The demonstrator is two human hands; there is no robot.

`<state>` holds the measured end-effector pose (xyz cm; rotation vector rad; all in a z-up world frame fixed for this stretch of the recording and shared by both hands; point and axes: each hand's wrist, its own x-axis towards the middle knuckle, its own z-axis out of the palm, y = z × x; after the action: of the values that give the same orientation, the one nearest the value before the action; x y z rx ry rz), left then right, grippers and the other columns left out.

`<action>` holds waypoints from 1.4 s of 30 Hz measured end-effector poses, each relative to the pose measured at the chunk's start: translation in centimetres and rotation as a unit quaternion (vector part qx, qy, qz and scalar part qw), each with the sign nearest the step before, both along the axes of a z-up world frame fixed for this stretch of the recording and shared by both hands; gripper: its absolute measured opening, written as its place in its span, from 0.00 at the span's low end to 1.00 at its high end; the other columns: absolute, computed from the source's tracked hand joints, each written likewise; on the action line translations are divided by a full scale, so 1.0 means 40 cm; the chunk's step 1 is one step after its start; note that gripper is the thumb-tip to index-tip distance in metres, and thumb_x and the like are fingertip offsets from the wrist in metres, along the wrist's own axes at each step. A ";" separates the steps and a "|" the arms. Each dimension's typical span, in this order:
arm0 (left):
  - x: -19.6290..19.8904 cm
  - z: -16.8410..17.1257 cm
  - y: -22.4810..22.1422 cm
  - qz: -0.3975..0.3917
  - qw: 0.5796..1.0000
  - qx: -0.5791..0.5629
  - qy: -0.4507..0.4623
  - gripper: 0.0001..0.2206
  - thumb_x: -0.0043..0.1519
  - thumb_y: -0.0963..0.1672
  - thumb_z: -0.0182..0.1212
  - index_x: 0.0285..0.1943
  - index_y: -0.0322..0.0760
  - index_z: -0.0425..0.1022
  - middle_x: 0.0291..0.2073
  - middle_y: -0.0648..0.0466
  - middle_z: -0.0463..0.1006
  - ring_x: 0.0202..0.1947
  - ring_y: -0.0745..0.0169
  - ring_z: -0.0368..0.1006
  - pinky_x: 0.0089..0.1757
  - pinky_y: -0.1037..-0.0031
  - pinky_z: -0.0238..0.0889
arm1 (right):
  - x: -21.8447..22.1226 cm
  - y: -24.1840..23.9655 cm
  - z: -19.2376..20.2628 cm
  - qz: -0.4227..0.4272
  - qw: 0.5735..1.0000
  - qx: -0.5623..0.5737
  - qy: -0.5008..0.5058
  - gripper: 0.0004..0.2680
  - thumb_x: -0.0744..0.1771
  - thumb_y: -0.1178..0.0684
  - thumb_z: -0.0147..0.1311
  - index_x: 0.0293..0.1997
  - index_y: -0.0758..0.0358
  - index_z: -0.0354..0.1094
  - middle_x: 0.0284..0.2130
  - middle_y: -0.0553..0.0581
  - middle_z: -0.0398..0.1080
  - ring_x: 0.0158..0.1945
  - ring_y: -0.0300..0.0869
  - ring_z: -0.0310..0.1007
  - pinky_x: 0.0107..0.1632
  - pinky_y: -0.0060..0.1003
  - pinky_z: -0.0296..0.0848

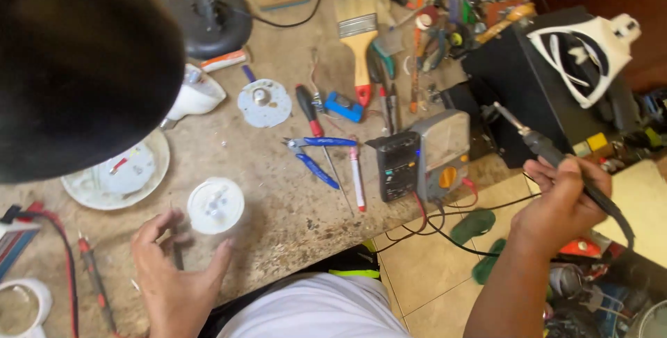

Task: Repairing LED bulbs by soldering components, testing circuits with a multimeter, and inspecting parts with a magnifying glass.

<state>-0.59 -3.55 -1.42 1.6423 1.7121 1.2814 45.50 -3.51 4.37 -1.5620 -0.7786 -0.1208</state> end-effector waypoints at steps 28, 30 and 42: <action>0.045 0.043 0.126 -0.054 0.970 -0.193 -0.140 0.32 0.43 0.49 0.79 0.58 0.42 0.75 0.53 0.56 0.83 0.54 0.62 0.78 0.51 0.71 0.72 | -0.118 0.012 0.013 0.030 0.985 -0.165 0.044 0.08 0.72 0.60 0.55 0.57 0.70 0.70 0.44 0.64 0.77 0.47 0.46 0.82 0.51 0.37 0.86; 0.049 0.049 0.128 -0.042 0.964 -0.229 -0.129 0.31 0.44 0.50 0.78 0.58 0.46 0.74 0.52 0.58 0.83 0.54 0.62 0.78 0.51 0.69 0.72 | -0.134 0.015 0.048 0.089 0.980 -0.150 -0.092 0.07 0.74 0.66 0.56 0.59 0.74 0.71 0.39 0.63 0.74 0.40 0.42 0.75 0.45 0.33 0.81; 0.041 0.000 0.110 -0.026 0.973 -0.156 -0.167 0.32 0.47 0.48 0.82 0.60 0.36 0.72 0.50 0.45 0.81 0.58 0.43 0.75 0.59 0.52 0.66 | -0.216 0.541 0.120 0.332 0.595 -0.615 -0.397 0.12 0.68 0.49 0.53 0.55 0.53 0.77 0.47 0.60 0.80 0.54 0.58 0.78 0.55 0.56 0.75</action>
<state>1.04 0.83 -1.41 1.2062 1.5584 1.1213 36.85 18.12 9.18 -2.3364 -2.5133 0.4194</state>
